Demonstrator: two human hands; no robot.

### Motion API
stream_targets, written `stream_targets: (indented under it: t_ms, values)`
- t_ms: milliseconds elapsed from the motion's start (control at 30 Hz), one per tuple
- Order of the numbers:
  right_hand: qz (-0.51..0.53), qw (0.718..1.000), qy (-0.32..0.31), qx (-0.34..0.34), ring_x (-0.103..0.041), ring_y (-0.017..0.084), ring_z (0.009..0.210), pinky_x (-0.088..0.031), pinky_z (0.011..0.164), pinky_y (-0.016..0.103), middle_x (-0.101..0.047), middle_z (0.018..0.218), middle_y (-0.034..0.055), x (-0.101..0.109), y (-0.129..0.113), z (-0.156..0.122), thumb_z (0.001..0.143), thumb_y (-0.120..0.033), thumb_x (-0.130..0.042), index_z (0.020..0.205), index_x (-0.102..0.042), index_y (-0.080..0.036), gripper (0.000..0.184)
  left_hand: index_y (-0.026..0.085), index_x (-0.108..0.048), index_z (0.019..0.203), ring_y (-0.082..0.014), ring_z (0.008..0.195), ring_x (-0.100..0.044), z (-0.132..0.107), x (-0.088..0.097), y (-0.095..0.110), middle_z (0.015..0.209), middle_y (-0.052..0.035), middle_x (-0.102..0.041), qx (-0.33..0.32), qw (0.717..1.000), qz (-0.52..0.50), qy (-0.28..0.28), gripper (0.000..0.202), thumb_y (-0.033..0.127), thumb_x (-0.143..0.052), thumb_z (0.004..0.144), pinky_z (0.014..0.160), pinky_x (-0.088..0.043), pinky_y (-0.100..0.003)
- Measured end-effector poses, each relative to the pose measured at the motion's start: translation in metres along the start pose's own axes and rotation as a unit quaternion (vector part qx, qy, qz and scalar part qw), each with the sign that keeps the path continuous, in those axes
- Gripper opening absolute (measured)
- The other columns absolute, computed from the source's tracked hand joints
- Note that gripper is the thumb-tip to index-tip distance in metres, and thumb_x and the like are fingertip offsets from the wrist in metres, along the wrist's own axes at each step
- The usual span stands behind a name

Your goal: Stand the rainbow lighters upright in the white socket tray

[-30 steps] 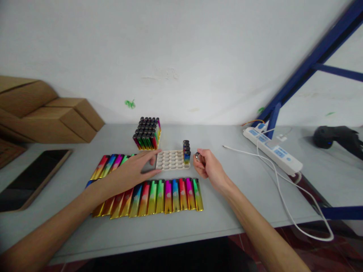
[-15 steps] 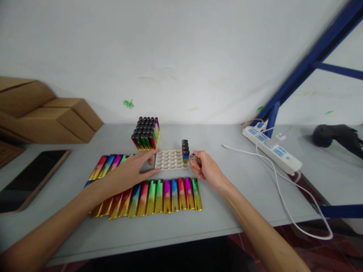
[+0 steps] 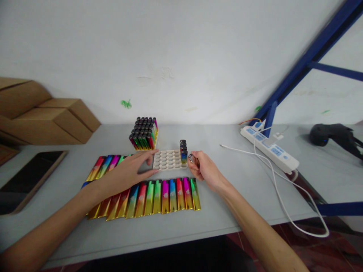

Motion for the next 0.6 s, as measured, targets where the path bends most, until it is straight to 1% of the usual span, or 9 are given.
stream_targets:
  t_ms: [67, 133, 200, 233, 300, 367, 433, 500, 600]
  values:
    - [0.001, 1.000, -0.003, -0.013, -0.009, 0.009, 0.045, -0.006, 0.042, 0.026, -0.017, 0.051, -0.0091, 0.000, -0.001, 0.000, 0.097, -0.065, -0.034, 0.058, -0.031, -0.024, 0.056, 0.017, -0.050, 0.140, -0.0293, 0.122, -0.060, 0.000, 0.000, 0.000, 0.126, -0.0122, -0.066, -0.001, 1.000, 0.003, 0.002, 0.051, 0.047, -0.055, 0.099, 0.107, -0.045, -0.041]
    - [0.012, 1.000, -0.005, -0.021, -0.008, 0.009, 0.046, -0.005, 0.043, 0.025, -0.017, 0.053, -0.0099, 0.002, -0.003, -0.001, 0.095, -0.077, -0.031, 0.063, -0.037, -0.023, 0.063, 0.017, -0.050, 0.140, -0.0291, 0.121, -0.060, 0.000, 0.000, -0.001, 0.124, -0.0121, -0.066, -0.001, 1.000, 0.002, 0.002, 0.052, 0.048, -0.055, 0.099, 0.107, -0.045, -0.041]
    - [0.027, 1.000, -0.001, 0.003, -0.011, 0.009, 0.047, -0.009, 0.043, 0.023, -0.023, 0.054, -0.0101, 0.005, -0.007, -0.003, 0.094, -0.080, -0.034, 0.075, -0.049, -0.022, 0.063, 0.016, -0.049, 0.142, -0.0289, 0.117, -0.061, 0.000, -0.001, -0.002, 0.117, -0.0108, -0.067, 0.001, 1.000, -0.002, -0.001, 0.055, 0.049, -0.054, 0.099, 0.106, -0.045, -0.041]
    - [0.032, 0.999, 0.003, 0.025, -0.015, 0.009, 0.047, -0.014, 0.044, 0.022, -0.030, 0.055, -0.0095, 0.008, -0.009, -0.004, 0.096, -0.077, -0.038, 0.085, -0.053, -0.022, 0.058, 0.015, -0.048, 0.143, -0.0289, 0.115, -0.062, 0.000, -0.002, -0.002, 0.113, -0.0102, -0.067, 0.003, 1.000, -0.004, -0.001, 0.056, 0.050, -0.053, 0.099, 0.106, -0.046, -0.042]
    - [0.032, 0.997, 0.003, 0.072, -0.031, 0.009, 0.050, -0.026, 0.047, 0.021, -0.048, 0.065, -0.0064, 0.013, -0.015, -0.008, 0.100, -0.065, -0.048, 0.099, -0.055, -0.024, 0.041, 0.014, -0.047, 0.145, -0.0292, 0.113, -0.063, 0.000, -0.002, -0.002, 0.110, -0.0095, -0.067, 0.004, 1.000, -0.007, -0.002, 0.059, 0.050, -0.052, 0.099, 0.105, -0.046, -0.042]
    - [0.012, 0.994, -0.005, 0.106, -0.046, 0.010, 0.060, -0.039, 0.052, 0.022, -0.057, 0.079, -0.0029, 0.017, -0.020, -0.013, 0.102, -0.053, -0.054, 0.104, -0.057, -0.025, 0.029, 0.014, -0.047, 0.146, -0.0296, 0.115, -0.062, 0.000, -0.001, -0.001, 0.110, -0.0097, -0.066, 0.004, 1.000, -0.009, -0.002, 0.060, 0.051, -0.051, 0.099, 0.106, -0.046, -0.043]
    - [-0.017, 0.992, -0.012, 0.128, -0.056, 0.013, 0.073, -0.049, 0.059, 0.024, -0.060, 0.087, -0.0003, 0.020, -0.023, -0.016, 0.103, -0.048, -0.056, 0.105, -0.061, -0.025, 0.024, 0.013, -0.046, 0.147, -0.0298, 0.116, -0.062, 0.000, 0.000, 0.000, 0.110, -0.0099, -0.066, 0.004, 1.000, -0.009, -0.003, 0.061, 0.051, -0.051, 0.098, 0.107, -0.046, -0.043]
    - [-0.047, 0.987, -0.007, 0.151, -0.062, 0.016, 0.088, -0.058, 0.070, 0.029, -0.060, 0.096, 0.0023, 0.023, -0.025, -0.018, 0.101, -0.045, -0.060, 0.108, -0.067, -0.025, 0.022, 0.014, -0.047, 0.146, -0.0296, 0.117, -0.062, 0.000, 0.000, 0.001, 0.111, -0.0098, -0.066, 0.003, 1.000, -0.010, -0.003, 0.060, 0.051, -0.050, 0.099, 0.107, -0.045, -0.043]
    - [-0.111, 0.975, 0.022, 0.190, -0.065, 0.019, 0.099, -0.059, 0.089, 0.036, -0.064, 0.105, 0.0047, 0.027, -0.026, -0.018, 0.097, -0.040, -0.068, 0.106, -0.074, -0.024, 0.019, 0.016, -0.050, 0.141, -0.0288, 0.119, -0.061, -0.001, 0.000, 0.001, 0.115, -0.0101, -0.066, 0.000, 1.000, -0.012, -0.005, 0.055, 0.051, -0.051, 0.099, 0.109, -0.044, -0.043]
Point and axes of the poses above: each hand's wrist, its own z-axis towards the middle knuckle, its own x-axis out of the back of the hand, y = z × x, the point moved 3 cm from there along z, towards the middle knuckle
